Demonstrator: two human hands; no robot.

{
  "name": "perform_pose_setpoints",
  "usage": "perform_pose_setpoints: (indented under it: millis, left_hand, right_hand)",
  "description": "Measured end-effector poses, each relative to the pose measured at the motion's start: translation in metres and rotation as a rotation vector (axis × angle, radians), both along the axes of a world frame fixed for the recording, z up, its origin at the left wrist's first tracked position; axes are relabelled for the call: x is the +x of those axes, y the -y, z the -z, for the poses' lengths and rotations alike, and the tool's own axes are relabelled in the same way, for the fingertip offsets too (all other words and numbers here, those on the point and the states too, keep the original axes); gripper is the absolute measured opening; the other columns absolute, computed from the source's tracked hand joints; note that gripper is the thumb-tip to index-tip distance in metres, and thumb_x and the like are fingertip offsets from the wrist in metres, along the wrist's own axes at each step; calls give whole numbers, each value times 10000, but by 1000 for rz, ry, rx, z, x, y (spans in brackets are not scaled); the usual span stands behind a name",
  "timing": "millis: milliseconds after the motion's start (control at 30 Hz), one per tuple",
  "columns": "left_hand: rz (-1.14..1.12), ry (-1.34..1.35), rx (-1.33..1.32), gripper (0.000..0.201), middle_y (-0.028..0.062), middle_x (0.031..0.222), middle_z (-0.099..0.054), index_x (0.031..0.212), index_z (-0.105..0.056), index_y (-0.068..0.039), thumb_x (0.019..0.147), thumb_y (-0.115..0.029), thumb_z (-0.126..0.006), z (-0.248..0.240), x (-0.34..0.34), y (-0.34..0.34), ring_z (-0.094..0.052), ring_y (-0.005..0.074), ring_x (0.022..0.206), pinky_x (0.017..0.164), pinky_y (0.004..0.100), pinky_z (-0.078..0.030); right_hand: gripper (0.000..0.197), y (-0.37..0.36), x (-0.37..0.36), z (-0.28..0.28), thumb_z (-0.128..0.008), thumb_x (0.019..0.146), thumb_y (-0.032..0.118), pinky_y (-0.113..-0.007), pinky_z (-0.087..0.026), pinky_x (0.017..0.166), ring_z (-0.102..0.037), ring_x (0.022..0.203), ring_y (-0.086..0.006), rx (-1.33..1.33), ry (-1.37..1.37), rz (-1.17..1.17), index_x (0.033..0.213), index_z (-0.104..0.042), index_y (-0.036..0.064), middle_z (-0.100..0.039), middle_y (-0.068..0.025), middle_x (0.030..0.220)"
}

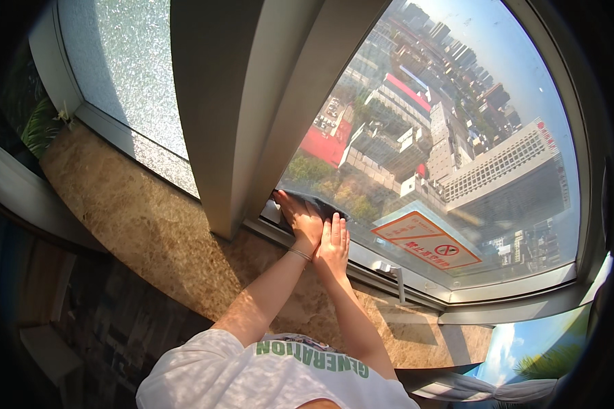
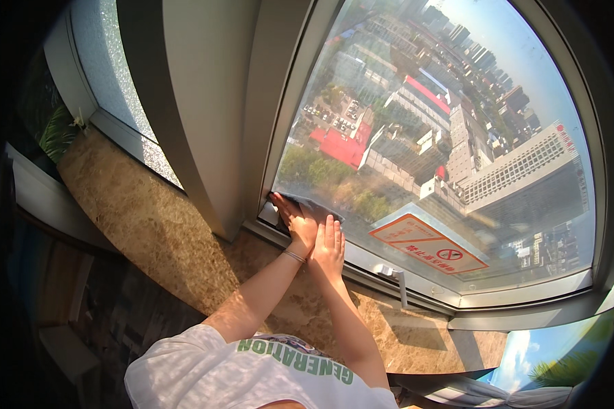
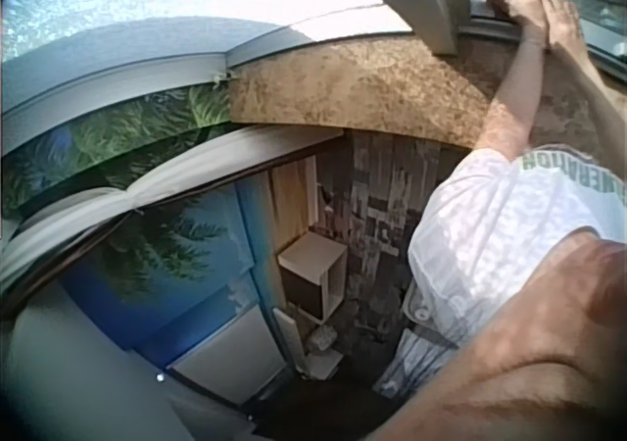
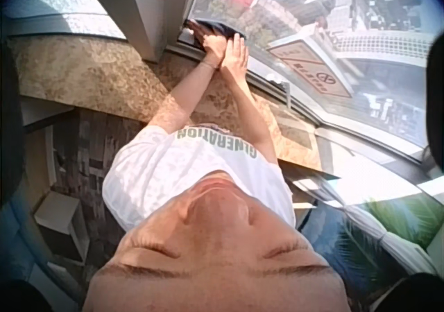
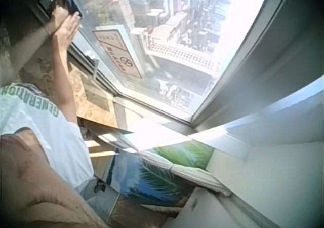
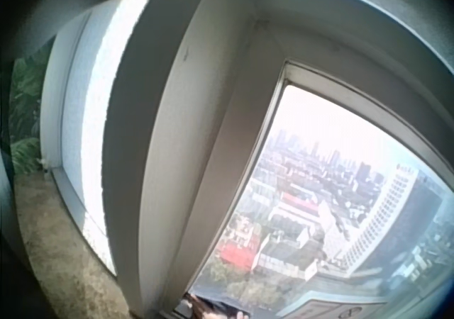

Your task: The person wipes a large window and the surrounding window sill using a dark cloth. They clean the glass surface and the sill area repeatedly, moving the cloth across different sections of the window.

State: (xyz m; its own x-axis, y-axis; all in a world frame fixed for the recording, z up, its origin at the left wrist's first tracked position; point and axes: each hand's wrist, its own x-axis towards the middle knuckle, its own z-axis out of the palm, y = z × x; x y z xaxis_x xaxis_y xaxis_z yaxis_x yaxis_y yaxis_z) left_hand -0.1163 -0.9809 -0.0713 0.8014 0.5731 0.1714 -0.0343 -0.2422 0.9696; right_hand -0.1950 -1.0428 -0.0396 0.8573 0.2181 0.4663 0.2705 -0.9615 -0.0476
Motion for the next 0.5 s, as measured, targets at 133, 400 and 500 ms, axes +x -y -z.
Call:
perform_pose_setpoints:
  millis: [133,400,500]
  left_hand:
    - [-96,25,-205,682,308,1465,84,1393,53,107,955,-248,-330,-19,15,10,62,403,1381,1128,433,19]
    - [76,404,283,790,341,1448,100,1390,70,111,887,-276,-401,-148,18,5,106,540,1321,1034,622,39]
    - [59,586,544,788,364,1436,-47,1394,-71,117,857,-286,-482,-203,26,-5,-68,571,1306,1009,661,-94]
  right_hand:
    - [469,10,-1,-8,-506,823,115,-494,-278,1044,-348,1280,-361,65,44,-106,1250,-450,-70,-355,-205,1394]
    - [517,17,8,-74,-513,846,129,-514,-157,1085,-256,1335,-380,187,241,110,1315,-396,-52,-309,-199,1426]
    - [542,14,16,-113,-493,851,97,-504,-152,1093,-190,1363,-379,202,416,60,1339,-337,-80,-251,-214,1449]
